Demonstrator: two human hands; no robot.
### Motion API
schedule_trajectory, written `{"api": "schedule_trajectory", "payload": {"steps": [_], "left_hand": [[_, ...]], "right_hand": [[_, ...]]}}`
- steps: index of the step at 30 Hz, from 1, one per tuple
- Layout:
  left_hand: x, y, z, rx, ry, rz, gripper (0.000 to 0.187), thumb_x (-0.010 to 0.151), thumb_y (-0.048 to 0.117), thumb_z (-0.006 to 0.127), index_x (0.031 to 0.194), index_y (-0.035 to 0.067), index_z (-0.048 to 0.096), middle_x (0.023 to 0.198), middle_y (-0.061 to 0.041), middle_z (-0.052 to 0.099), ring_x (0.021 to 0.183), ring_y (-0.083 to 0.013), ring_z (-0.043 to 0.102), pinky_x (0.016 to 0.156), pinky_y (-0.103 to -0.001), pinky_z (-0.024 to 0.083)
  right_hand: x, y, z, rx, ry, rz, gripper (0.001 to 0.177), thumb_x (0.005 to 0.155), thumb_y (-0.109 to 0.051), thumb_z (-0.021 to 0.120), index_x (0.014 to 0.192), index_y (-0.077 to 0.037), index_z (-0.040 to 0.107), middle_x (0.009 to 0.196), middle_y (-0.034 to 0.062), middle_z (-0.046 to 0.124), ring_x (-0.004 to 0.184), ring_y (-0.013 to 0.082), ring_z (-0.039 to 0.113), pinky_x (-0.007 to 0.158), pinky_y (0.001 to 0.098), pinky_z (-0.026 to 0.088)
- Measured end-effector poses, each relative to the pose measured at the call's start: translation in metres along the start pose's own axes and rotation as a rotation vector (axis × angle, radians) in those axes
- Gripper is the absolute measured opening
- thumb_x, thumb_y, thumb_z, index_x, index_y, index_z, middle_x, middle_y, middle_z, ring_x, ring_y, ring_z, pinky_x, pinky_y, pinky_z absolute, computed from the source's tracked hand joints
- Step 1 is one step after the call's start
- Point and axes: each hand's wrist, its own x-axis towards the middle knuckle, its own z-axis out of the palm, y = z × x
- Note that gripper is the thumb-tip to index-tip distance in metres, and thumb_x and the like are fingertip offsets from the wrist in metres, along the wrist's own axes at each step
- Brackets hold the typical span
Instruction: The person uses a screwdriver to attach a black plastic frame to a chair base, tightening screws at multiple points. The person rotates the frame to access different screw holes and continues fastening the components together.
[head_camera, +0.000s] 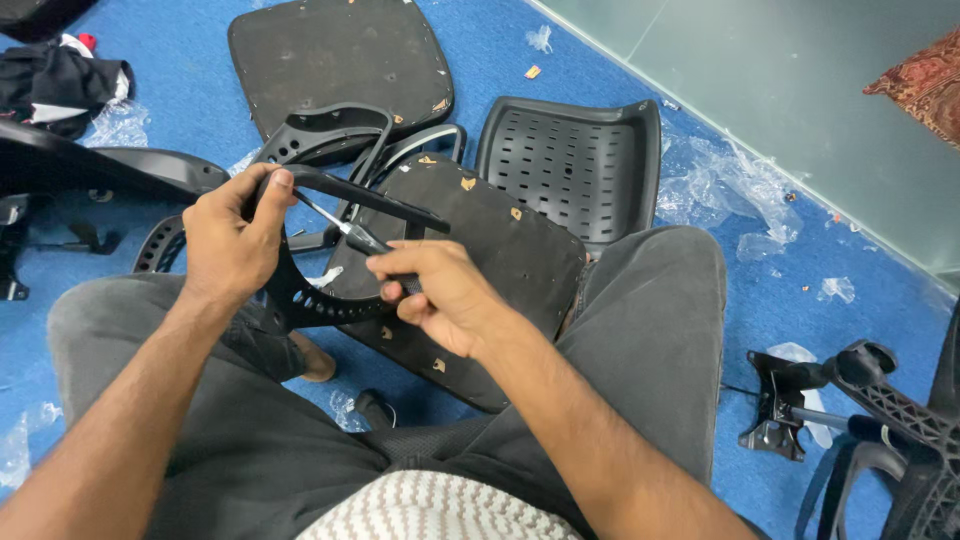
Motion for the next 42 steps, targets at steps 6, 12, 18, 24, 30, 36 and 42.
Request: {"api": "schedule_trajectory", "payload": {"steps": [6, 12, 18, 24, 30, 36, 42], "left_hand": [[-0.004, 0.001, 0.004, 0.018, 0.026, 0.033, 0.034, 0.111, 0.034, 0.061, 0.105, 0.004, 0.074, 0.061, -0.003, 0.056, 0.058, -0.0062, 0.051, 0.056, -0.026, 0.04], [0.001, -0.017, 0.006, 0.035, 0.103, 0.137, 0.033, 0.114, 0.031, 0.062, 0.11, 0.0, 0.074, 0.075, -0.003, 0.067, 0.068, -0.0047, 0.059, 0.063, -0.023, 0.046], [0.017, -0.044, -0.021, -0.136, 0.207, -0.083, 0.054, 0.12, 0.04, 0.054, 0.098, -0.005, 0.073, 0.081, -0.007, 0.07, 0.072, -0.0115, 0.065, 0.066, -0.026, 0.052], [-0.001, -0.049, -0.05, -0.52, 0.139, -0.141, 0.061, 0.121, 0.045, 0.036, 0.106, -0.006, 0.066, 0.096, -0.012, 0.072, 0.083, -0.0206, 0.072, 0.076, -0.035, 0.064], [-0.013, -0.025, -0.043, -0.626, 0.15, -0.163, 0.061, 0.119, 0.047, 0.037, 0.115, -0.006, 0.066, 0.1, -0.015, 0.073, 0.085, -0.0233, 0.075, 0.076, -0.038, 0.066], [-0.017, 0.001, -0.037, -0.551, 0.164, -0.214, 0.063, 0.121, 0.048, 0.042, 0.101, -0.006, 0.068, 0.092, -0.014, 0.073, 0.078, -0.0198, 0.073, 0.07, -0.034, 0.064], [-0.024, 0.006, -0.029, -0.49, 0.168, -0.2, 0.061, 0.121, 0.044, 0.045, 0.093, -0.006, 0.068, 0.088, -0.012, 0.072, 0.075, -0.0164, 0.07, 0.067, -0.029, 0.061]], "right_hand": [[-0.021, 0.018, 0.003, -0.984, 0.445, -1.01, 0.028, 0.099, -0.025, 0.06, 0.112, 0.0, 0.066, 0.08, 0.0112, 0.066, 0.051, 0.0078, 0.052, 0.041, 0.0199, 0.037], [0.006, 0.01, 0.003, -0.205, -0.048, -0.114, 0.036, 0.104, -0.031, 0.053, 0.111, -0.002, 0.072, 0.075, 0.0087, 0.067, 0.049, 0.0081, 0.05, 0.043, 0.0225, 0.036], [-0.012, -0.004, 0.01, 0.188, -0.155, 0.095, 0.037, 0.106, -0.031, 0.047, 0.108, 0.001, 0.065, 0.069, 0.0057, 0.059, 0.042, 0.0031, 0.035, 0.035, 0.0187, 0.02], [-0.064, -0.016, 0.029, -0.499, 0.065, -0.61, 0.028, 0.091, -0.015, 0.071, 0.114, 0.001, 0.073, 0.078, 0.0052, 0.072, 0.063, 0.0042, 0.059, 0.054, 0.019, 0.043], [-0.089, -0.027, 0.051, -0.753, 0.27, -0.885, 0.027, 0.086, -0.015, 0.076, 0.109, 0.0, 0.073, 0.078, 0.0049, 0.077, 0.07, 0.0064, 0.076, 0.064, 0.0232, 0.058], [-0.093, -0.033, 0.058, -0.762, 0.269, -0.914, 0.021, 0.087, -0.015, 0.074, 0.105, -0.003, 0.075, 0.069, 0.0051, 0.072, 0.059, 0.0088, 0.071, 0.055, 0.0241, 0.053], [-0.095, -0.033, 0.055, -0.824, 0.239, -0.972, 0.018, 0.087, -0.015, 0.074, 0.1, -0.004, 0.075, 0.071, 0.0071, 0.072, 0.061, 0.0122, 0.073, 0.057, 0.0262, 0.055]]}}
